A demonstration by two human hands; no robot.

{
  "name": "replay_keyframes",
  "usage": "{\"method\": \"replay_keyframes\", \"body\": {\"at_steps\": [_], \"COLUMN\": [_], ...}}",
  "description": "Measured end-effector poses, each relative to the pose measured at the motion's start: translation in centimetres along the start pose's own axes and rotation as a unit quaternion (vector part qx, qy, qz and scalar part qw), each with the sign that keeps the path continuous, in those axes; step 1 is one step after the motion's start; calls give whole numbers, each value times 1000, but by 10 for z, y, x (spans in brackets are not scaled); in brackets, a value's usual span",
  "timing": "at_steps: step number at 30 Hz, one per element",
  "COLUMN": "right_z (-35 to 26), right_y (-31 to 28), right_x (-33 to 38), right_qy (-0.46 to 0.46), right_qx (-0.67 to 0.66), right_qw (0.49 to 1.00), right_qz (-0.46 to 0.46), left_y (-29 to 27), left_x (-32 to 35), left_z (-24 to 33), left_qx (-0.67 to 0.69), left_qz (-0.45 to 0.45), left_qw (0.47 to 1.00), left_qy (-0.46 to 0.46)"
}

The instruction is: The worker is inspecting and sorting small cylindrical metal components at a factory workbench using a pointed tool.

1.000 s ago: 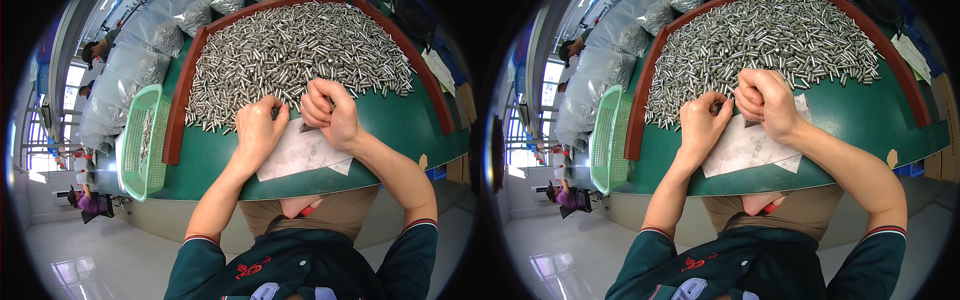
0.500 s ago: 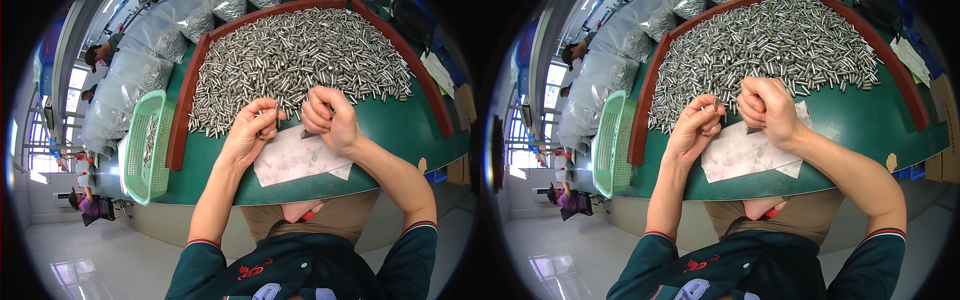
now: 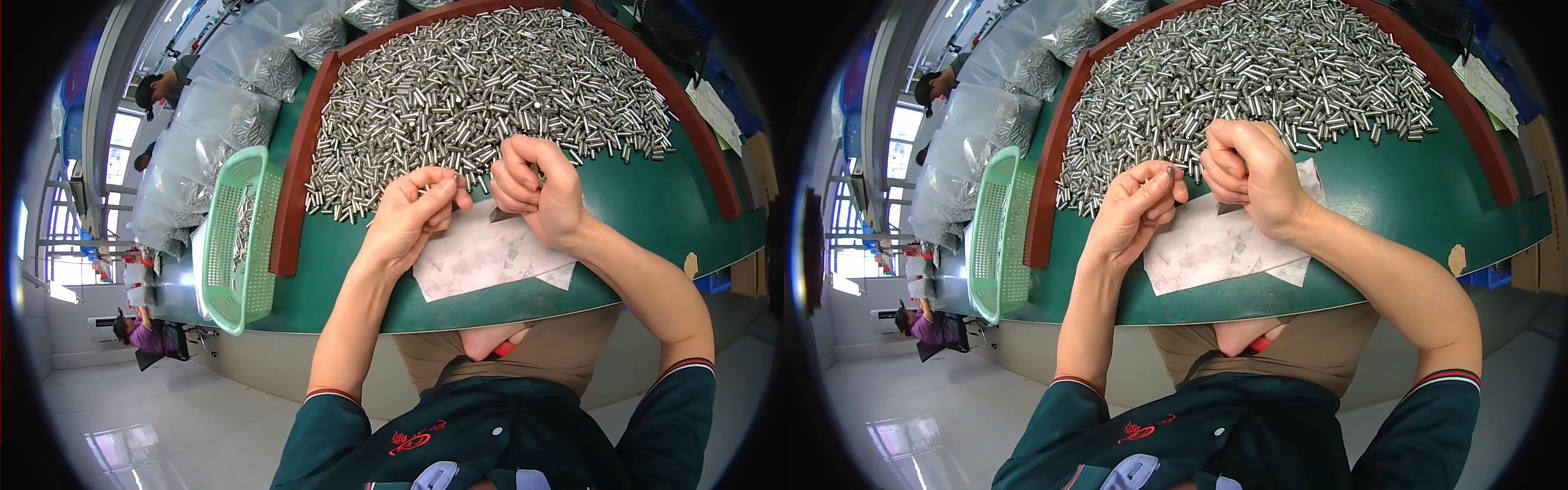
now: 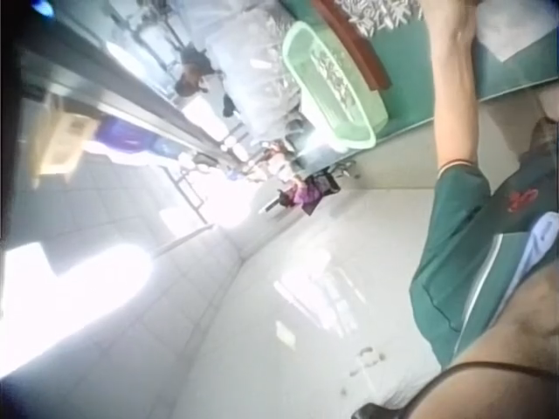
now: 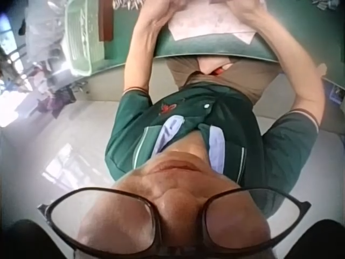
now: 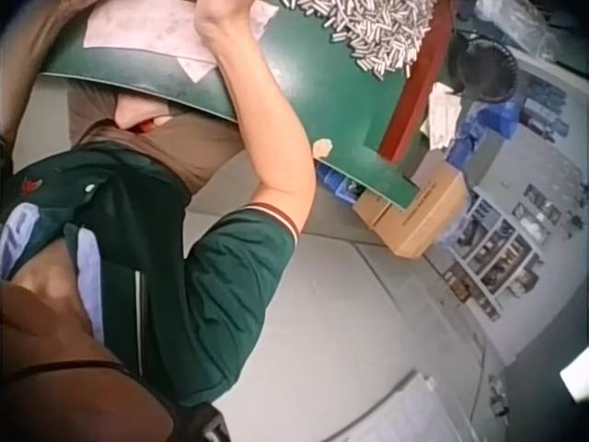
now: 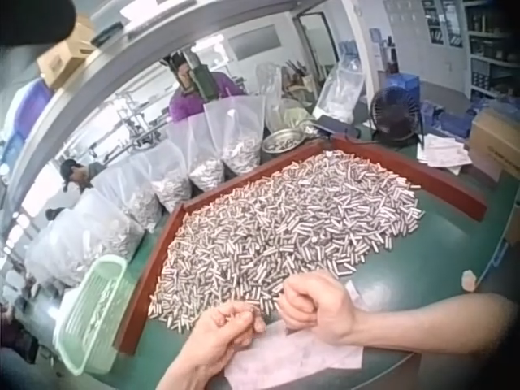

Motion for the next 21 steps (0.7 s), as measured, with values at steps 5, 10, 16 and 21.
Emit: {"method": "replay_keyframes", "body": {"at_steps": [5, 10, 16, 21], "right_z": [1, -7, -4, -1], "right_y": [2, 3, 4, 3], "right_x": [0, 2, 4, 3], "right_qy": [-18, -49, -44, -39], "right_qx": [-48, -65, -18, -14], "right_qw": [999, 997, 999, 999], "right_qz": [6, 4, -6, -24], "left_y": [24, 27, 24, 22], "left_x": [11, 9, 8, 9], "left_z": [-2, -5, -9, -10], "left_qx": [-543, -569, -567, -564], "left_qz": [25, 32, 23, 37], "left_qw": [816, 807, 809, 812], "left_qy": [196, 157, 155, 149]}}
Point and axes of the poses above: each hand's wrist, its own x-axis away from the middle knuckle, its own y-axis out of the palm, z = x × y, the point moved 2 cm from there along -x, towards the middle knuckle, and after that the axes turned 3 degrees about y, right-handed, at the moved point
